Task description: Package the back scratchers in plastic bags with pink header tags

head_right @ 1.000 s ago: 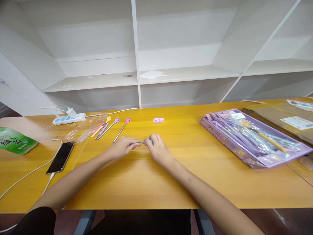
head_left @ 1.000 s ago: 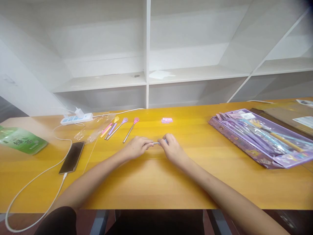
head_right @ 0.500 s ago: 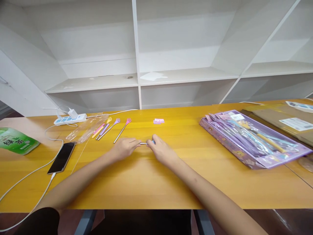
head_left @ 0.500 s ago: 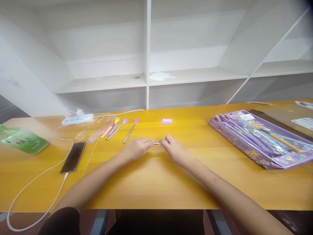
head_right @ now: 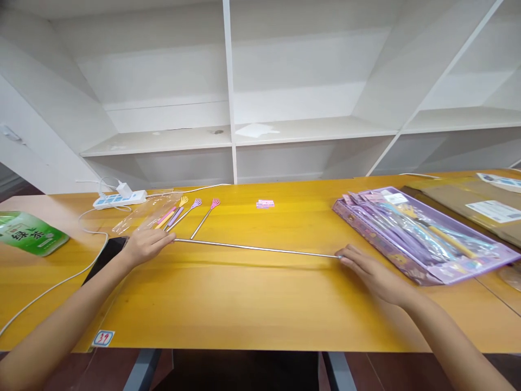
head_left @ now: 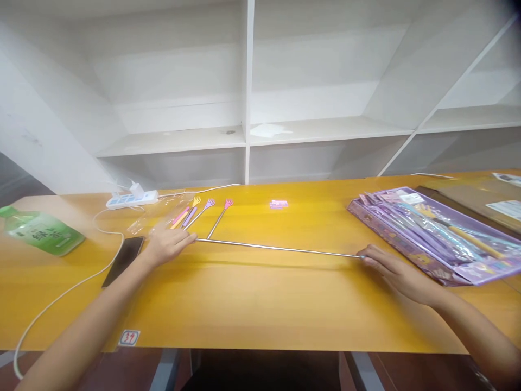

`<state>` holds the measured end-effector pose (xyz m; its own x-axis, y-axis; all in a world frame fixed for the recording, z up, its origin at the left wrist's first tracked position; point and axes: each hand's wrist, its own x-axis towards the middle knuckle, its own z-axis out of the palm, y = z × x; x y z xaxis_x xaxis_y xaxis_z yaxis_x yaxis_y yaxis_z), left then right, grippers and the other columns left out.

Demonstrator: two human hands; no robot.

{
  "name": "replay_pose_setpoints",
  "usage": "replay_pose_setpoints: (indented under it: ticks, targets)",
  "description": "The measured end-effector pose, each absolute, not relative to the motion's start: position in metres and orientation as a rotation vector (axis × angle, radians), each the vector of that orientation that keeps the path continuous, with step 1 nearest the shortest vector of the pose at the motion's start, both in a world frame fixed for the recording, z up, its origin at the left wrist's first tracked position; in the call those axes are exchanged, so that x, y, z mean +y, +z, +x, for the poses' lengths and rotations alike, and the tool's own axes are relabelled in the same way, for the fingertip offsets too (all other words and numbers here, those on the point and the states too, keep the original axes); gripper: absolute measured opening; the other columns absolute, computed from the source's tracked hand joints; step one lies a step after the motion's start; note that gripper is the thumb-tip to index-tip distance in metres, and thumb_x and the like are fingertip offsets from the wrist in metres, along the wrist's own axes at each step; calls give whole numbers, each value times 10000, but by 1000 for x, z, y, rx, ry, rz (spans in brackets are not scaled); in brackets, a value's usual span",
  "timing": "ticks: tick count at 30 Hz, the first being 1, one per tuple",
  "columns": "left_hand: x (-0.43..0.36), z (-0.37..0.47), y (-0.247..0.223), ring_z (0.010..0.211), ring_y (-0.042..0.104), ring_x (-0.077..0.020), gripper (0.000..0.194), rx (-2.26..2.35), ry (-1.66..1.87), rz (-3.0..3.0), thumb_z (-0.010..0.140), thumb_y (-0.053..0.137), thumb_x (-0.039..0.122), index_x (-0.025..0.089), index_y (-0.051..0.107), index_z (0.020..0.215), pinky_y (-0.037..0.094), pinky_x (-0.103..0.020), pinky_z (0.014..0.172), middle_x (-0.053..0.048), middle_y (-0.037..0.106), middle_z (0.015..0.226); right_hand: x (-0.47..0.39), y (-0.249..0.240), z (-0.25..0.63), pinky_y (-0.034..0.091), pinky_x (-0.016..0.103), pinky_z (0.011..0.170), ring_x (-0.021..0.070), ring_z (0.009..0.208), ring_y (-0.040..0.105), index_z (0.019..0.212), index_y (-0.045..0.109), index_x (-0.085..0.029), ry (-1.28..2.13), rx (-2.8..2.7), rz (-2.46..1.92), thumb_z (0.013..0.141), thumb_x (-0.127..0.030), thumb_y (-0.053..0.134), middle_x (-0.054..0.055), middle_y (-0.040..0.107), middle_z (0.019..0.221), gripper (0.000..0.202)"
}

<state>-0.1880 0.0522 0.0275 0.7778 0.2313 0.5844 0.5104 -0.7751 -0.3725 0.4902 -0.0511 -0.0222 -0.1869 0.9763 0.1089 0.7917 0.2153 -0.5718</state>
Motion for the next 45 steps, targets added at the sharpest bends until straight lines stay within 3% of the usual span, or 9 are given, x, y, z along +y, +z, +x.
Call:
replay_pose_setpoints:
  ticks: [4,11,16,27,32,38,45]
  targets:
    - [46,-182,26,624,583,-116,177,-639,-720,-2508,1013,583,224,285,670,1155,442,-244,649,10,677,754,-55,-33,492,515,410,952,288,1017,653,976,642,-286,756,-2072,-1578,1058,-627,393,112,666,1032,429]
    - [47,-183,23,606,556,-115,201,-708,-605,-2473,1008,536,147,258,665,1116,351,-232,555,3,672,740,-46,-44,492,538,410,872,277,965,664,970,662,-278,502,-2072,-1536,1056,-588,443,123,657,1011,389]
    - [38,-187,20,617,584,-118,188,-802,-539,-2544,1019,537,195,254,693,1104,362,-230,545,-1,689,753,-42,-59,493,524,423,904,269,995,646,1114,658,-260,281,-2071,-1479,1071,-522,446,119,624,1055,339]
    - [58,-202,43,823,717,-186,327,-1078,-544,-2768,1062,484,404,260,766,1143,531,-282,756,-70,791,932,-5,-45,473,522,414,804,264,911,609,1041,637,-255,-22,-2000,-1380,1083,-485,385,99,586,967,343]
    - [50,-131,37,863,727,-189,354,-1049,-392,-2992,1084,440,413,269,751,1171,530,-285,780,-60,790,976,11,-43,388,514,396,768,245,854,587,1078,653,-242,66,-2190,-1223,1085,-396,404,95,591,937,293]
    - [34,-8,-21,792,693,-175,379,-1143,-373,-2958,1108,381,399,243,726,1123,486,-274,697,-63,748,938,11,-64,231,488,372,835,242,904,542,1033,641,-214,86,-2232,-1268,1104,-271,383,99,598,1013,274]
    - [34,-11,-48,847,709,-189,405,-1127,-532,-3005,1114,356,433,255,716,1167,490,-291,706,-71,751,972,8,-54,242,481,362,834,228,921,561,1059,613,-226,310,-2367,-1184,1129,-355,377,84,595,1038,277]
